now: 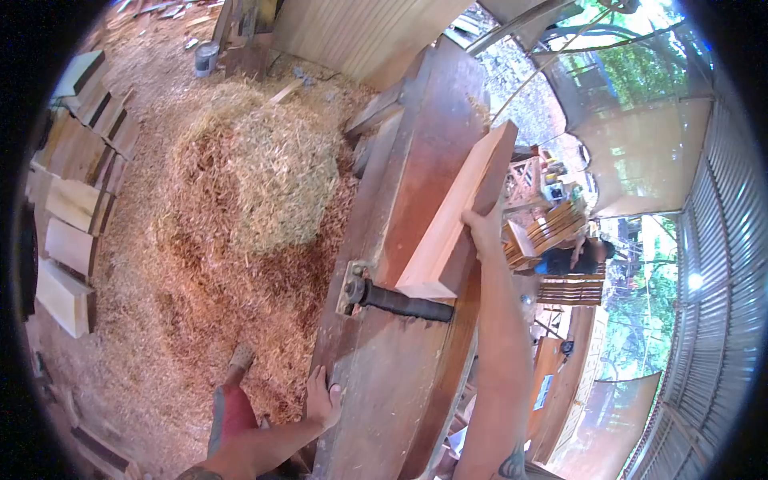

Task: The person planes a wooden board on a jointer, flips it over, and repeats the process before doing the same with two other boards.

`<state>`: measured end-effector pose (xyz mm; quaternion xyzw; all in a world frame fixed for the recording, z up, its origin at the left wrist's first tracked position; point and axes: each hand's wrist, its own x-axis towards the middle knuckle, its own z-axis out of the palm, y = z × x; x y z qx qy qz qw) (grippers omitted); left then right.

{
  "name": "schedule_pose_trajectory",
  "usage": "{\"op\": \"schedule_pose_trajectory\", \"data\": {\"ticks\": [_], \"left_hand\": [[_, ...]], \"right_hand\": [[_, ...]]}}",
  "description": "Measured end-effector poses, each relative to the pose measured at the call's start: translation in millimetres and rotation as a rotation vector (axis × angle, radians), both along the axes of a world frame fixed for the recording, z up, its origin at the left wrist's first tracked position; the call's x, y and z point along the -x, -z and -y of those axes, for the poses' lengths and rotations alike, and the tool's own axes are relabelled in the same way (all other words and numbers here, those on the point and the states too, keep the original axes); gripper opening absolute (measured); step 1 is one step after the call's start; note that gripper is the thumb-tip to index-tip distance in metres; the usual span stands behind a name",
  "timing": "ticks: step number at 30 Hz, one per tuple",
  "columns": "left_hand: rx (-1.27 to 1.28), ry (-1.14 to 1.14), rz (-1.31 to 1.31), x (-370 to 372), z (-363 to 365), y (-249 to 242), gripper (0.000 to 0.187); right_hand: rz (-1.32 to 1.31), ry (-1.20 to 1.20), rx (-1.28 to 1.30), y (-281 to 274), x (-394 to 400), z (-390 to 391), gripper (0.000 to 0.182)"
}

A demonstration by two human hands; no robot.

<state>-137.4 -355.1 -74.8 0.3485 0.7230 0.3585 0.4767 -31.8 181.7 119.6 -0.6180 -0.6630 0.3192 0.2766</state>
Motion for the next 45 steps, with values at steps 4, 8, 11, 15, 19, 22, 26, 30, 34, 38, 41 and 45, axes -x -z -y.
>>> {"op": "schedule_pose_trajectory", "data": {"ticks": [4, 8, 11, 15, 19, 22, 26, 30, 34, 38, 41, 45], "left_hand": [[0.009, -0.002, 0.001, 2.0, -2.7, -4.9, 0.069], [0.003, 0.003, -0.024, 1.5, -2.6, -6.8, 0.069], [0.002, 0.003, -0.032, 0.5, -2.7, -5.7, 0.068], [0.012, 0.016, -0.036, -0.1, -0.9, -5.9, 0.068], [0.015, 0.0, -0.02, 0.7, -1.8, -7.3, 0.069], [0.008, 0.013, -0.038, -2.1, -1.4, 0.6, 0.07], [-0.05, 0.0, -0.044, -0.7, -2.9, 4.7, 0.07], [-0.078, 0.085, -0.037, 9.5, 0.6, 10.2, 0.076], [0.044, 0.586, -0.039, 106.7, 2.0, 44.2, 0.063], [0.252, 0.487, -0.574, 261.1, 173.5, 8.6, 0.056], [0.482, 0.16, -0.604, 356.8, 414.7, 47.7, 0.06], [0.979, 0.17, -0.561, 413.9, 709.1, 50.5, 0.052]], "right_hand": [[-0.132, 0.074, 0.156, -10.8, -18.4, 6.2, 0.097], [-0.064, 0.122, 0.132, 1.5, -32.2, -2.8, 0.101], [0.118, 0.187, 0.059, 26.0, -42.9, -26.0, 0.104], [0.188, 0.143, 0.147, 7.6, -31.7, -26.3, 0.093], [0.133, 0.126, 0.203, -39.2, -19.8, 27.9, 0.077], [0.053, 0.085, 0.262, -75.6, -27.6, 106.5, 0.073], [0.105, -0.028, 0.236, -152.1, -21.8, 276.5, 0.075], [0.067, -0.005, 0.261, -191.8, -63.0, 471.6, 0.083], [0.034, -0.058, 0.287, -221.8, -91.2, 657.9, 0.089], [-0.042, -0.05, 0.307, -199.6, -141.4, 812.8, 0.084], [-0.099, -0.104, 0.365, -193.0, -151.2, 903.9, 0.08], [-0.07, -0.192, 0.303, -156.7, -164.6, 989.8, 0.083]]}}
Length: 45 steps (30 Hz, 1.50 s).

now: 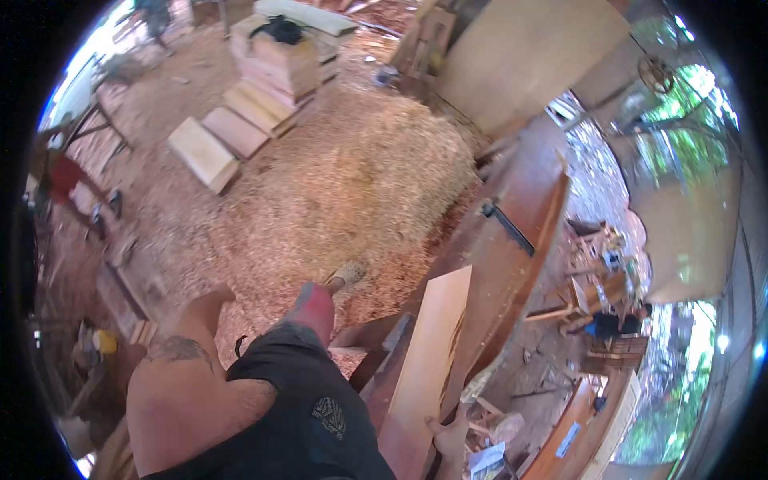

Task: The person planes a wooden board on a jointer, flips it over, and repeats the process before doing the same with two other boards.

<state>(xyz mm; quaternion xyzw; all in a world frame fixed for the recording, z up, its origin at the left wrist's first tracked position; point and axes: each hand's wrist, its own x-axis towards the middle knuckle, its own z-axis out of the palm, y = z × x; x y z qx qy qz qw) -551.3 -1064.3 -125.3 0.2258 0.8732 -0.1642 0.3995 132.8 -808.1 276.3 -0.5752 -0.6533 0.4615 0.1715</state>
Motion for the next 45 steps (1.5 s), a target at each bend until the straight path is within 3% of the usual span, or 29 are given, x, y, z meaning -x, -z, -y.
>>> {"op": "schedule_pose_trajectory", "data": {"ticks": [1, 4, 6, 7, 9, 11, 13, 16, 19, 22, 25, 28, 31, 33, 34, 35, 36, 38, 40, 43, 45], "left_hand": [[0.024, -0.077, -0.006, -9.9, 54.6, -26.7, 0.05], [0.079, 0.085, 0.132, -3.2, 183.6, 30.4, 0.048], [0.0, -0.094, 0.13, -27.7, 189.3, -11.8, 0.049], [-0.043, -0.182, 0.127, -46.6, 181.0, -60.2, 0.049], [-0.126, 0.213, 0.192, -38.9, 196.1, 30.0, 0.046], [-0.214, -0.27, 0.134, -53.6, 174.3, -19.4, 0.045], [-0.541, -0.097, 0.15, -51.9, 165.8, -66.6, 0.045], [-0.605, -0.181, 0.179, -19.9, 174.3, -83.7, 0.048], [-0.687, -0.172, 0.126, 21.4, 214.2, -80.9, 0.049], [-0.548, -0.354, 0.129, 67.4, 280.5, -74.2, 0.049], [-0.397, -0.497, 0.029, 95.7, 372.4, -63.3, 0.044], [-0.436, -0.667, -0.037, 113.6, 421.7, -124.0, 0.042], [-0.453, -0.542, 0.071, 133.3, 395.4, -216.0, 0.055], [-0.884, -0.295, -0.075, 129.1, 356.5, -173.0, 0.048], [-1.083, -0.242, -0.179, 122.1, 322.8, -148.9, 0.06], [-0.984, -0.121, -0.032, 128.8, 289.1, -210.2, 0.072], [-1.081, 0.033, 0.008, 128.0, 257.6, -215.7, 0.086], [-1.342, 0.388, 0.004, 143.2, 212.0, -315.2, 0.091], [-1.283, 0.573, -0.139, 137.1, 156.4, -287.6, 0.088], [-1.119, 0.791, -0.021, 166.3, 108.0, -310.3, 0.092], [-0.959, 0.679, 0.205, 195.8, 85.1, -308.6, 0.085]], "right_hand": [[-0.034, 0.025, 0.044, 0.0, 3.1, 19.8, 0.081], [-0.06, -0.044, 0.067, -4.8, 17.9, 61.6, 0.083], [-0.081, -0.086, 0.069, -4.8, 32.8, 77.4, 0.084], [-0.087, -0.105, 0.072, -4.6, 37.6, 84.3, 0.085], [-0.045, -0.193, 0.111, 11.0, 39.2, 93.1, 0.087], [-0.019, -0.263, 0.08, 28.7, 46.5, 103.1, 0.087], [-0.008, -0.327, -0.018, 44.3, 64.1, 113.4, 0.086], [0.298, -0.38, 0.089, 54.3, 107.3, 123.3, 0.087], [0.29, -0.398, 0.211, 43.0, 188.5, 145.4, 0.077], [0.639, -0.557, 0.189, 68.1, 254.3, 148.7, 0.08], [0.735, -0.634, 0.154, 93.7, 307.2, 155.0, 0.077], [0.66, -0.705, 0.172, 64.3, 381.7, 184.5, 0.076], [0.736, -0.949, -0.079, 89.2, 423.2, 172.0, 0.073], [0.69, -1.031, -0.026, 44.0, 488.0, 199.6, 0.078], [0.659, -1.064, 0.002, 27.5, 519.1, 210.1, 0.08], [0.63, -1.16, -0.046, 31.6, 536.8, 205.7, 0.083], [0.602, -1.256, -0.096, 40.1, 551.6, 195.2, 0.086], [0.578, -1.398, -0.197, 41.4, 581.2, 184.4, 0.091], [0.586, -1.493, -0.295, 32.2, 616.8, 177.3, 0.096], [0.544, -1.579, -0.178, -8.3, 682.4, 172.8, 0.092], [0.509, -1.612, -0.097, -27.6, 724.1, 156.5, 0.089]]}}
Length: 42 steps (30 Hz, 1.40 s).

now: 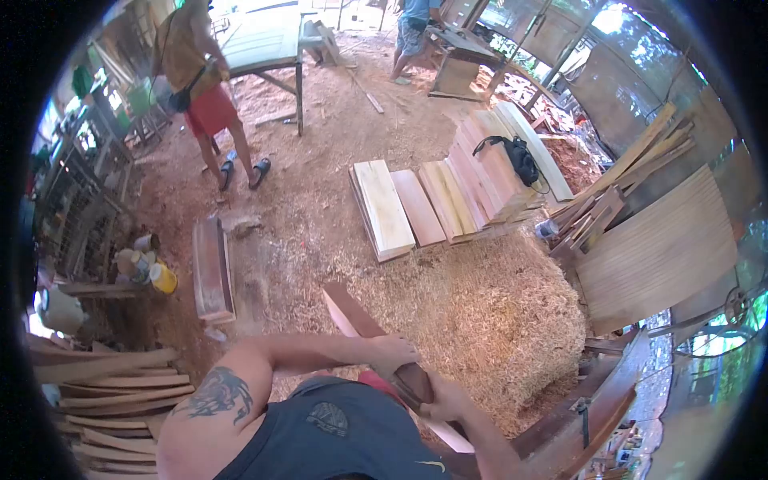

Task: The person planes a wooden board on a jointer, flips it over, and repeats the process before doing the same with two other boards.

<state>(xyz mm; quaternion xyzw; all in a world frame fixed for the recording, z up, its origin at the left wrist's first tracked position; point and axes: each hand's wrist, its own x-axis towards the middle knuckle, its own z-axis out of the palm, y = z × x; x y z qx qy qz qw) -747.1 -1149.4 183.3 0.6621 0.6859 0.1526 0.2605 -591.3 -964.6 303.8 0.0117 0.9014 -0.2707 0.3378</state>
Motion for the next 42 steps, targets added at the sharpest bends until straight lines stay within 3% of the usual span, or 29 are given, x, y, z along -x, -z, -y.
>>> {"op": "schedule_pose_trajectory", "data": {"ticks": [1, 4, 7, 9, 11, 13, 17, 18, 21, 23, 24, 26, 29, 35, 38, 42], "left_hand": [[0.12, -0.006, 0.082, 13.4, -12.2, 2.7, 0.081], [0.054, -0.042, 0.047, 49.1, -35.8, 15.9, 0.072], [0.088, -0.178, 0.029, 75.3, -55.7, 6.3, 0.068], [0.139, -0.304, -0.005, 94.8, -68.3, -22.8, 0.066], [0.1, -0.416, -0.043, 114.3, -73.5, -24.2, 0.067], [0.087, -0.483, -0.031, 136.8, -77.7, -51.9, 0.069], [0.05, -0.585, 0.009, 184.3, -80.9, -97.6, 0.061], [0.129, -0.614, 0.011, 194.3, -83.7, -113.6, 0.068], [0.128, -0.644, 0.046, 221.8, -86.0, -144.8, 0.067], [0.189, -0.646, 0.127, 244.0, -91.3, -159.0, 0.076], [0.142, -0.624, 0.202, 266.7, -85.2, -114.8, 0.08], [0.163, -0.556, 0.097, 294.1, -95.4, -154.0, 0.073], [0.029, -0.538, 0.37, 335.8, -96.8, -172.7, 0.071], [-0.099, -0.467, 0.453, 411.7, -111.8, -187.2, 0.072], [-0.103, -0.447, 0.583, 438.8, -121.3, -193.7, 0.08], [-0.106, -0.408, 0.765, 466.0, -130.7, -186.7, 0.094]], "right_hand": [[0.016, -0.007, 0.041, -0.7, 13.1, -11.2, 0.088], [-0.029, -0.167, 0.053, 36.5, 52.6, -66.4, 0.093], [0.185, 0.133, 0.13, -55.6, 90.6, -124.3, 0.1], [0.008, 0.301, 0.26, -40.5, 86.0, -211.4, 0.098], [0.017, 0.544, 0.536, -26.7, 78.2, -287.4, 0.117], [-0.022, 0.551, 0.658, 1.6, 67.6, -324.2, 0.125], [-0.329, 0.377, 0.612, 30.2, 97.9, -326.2, 0.131], [-0.42, 0.358, 0.485, 34.5, 111.5, -325.0, 0.132], [-0.539, 0.353, 0.586, 31.1, 156.5, -317.2, 0.122], [-0.448, 0.553, 0.704, 31.7, 181.0, -334.3, 0.109], [-0.39, 0.655, 0.751, 31.4, 191.1, -340.2, 0.103], [-0.388, 0.641, 0.738, -8.0, 210.5, -337.2, 0.086], [-0.446, 0.656, 0.709, -73.2, 246.6, -328.6, 0.078], [-0.626, 0.655, 0.542, -209.2, 329.6, -282.7, 0.082], [-0.736, 0.45, 0.368, -262.3, 366.2, -271.5, 0.083], [-0.7, 0.364, 0.309, -313.8, 398.7, -218.9, 0.083]]}}
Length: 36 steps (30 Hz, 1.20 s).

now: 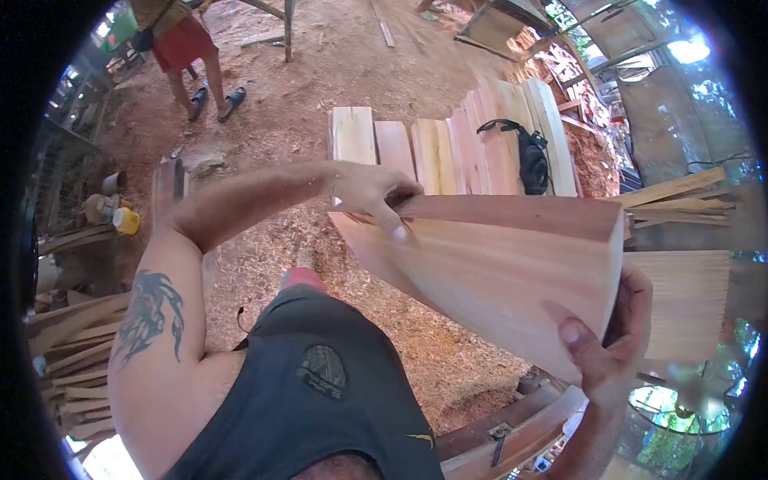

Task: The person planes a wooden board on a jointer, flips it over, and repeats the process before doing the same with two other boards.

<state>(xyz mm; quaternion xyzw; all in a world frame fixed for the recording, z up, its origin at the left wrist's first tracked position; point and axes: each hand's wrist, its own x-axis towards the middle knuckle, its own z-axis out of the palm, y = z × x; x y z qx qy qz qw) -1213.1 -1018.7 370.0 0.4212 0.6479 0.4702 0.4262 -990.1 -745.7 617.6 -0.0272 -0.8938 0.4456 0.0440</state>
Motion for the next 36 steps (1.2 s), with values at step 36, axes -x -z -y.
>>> {"op": "schedule_pose_trajectory", "data": {"ticks": [36], "left_hand": [[1.055, -0.283, -0.293, -25.2, 188.6, 422.3, 0.064]], "right_hand": [[0.13, 0.391, -0.176, -2.0, -23.4, 13.1, 0.08]]}}
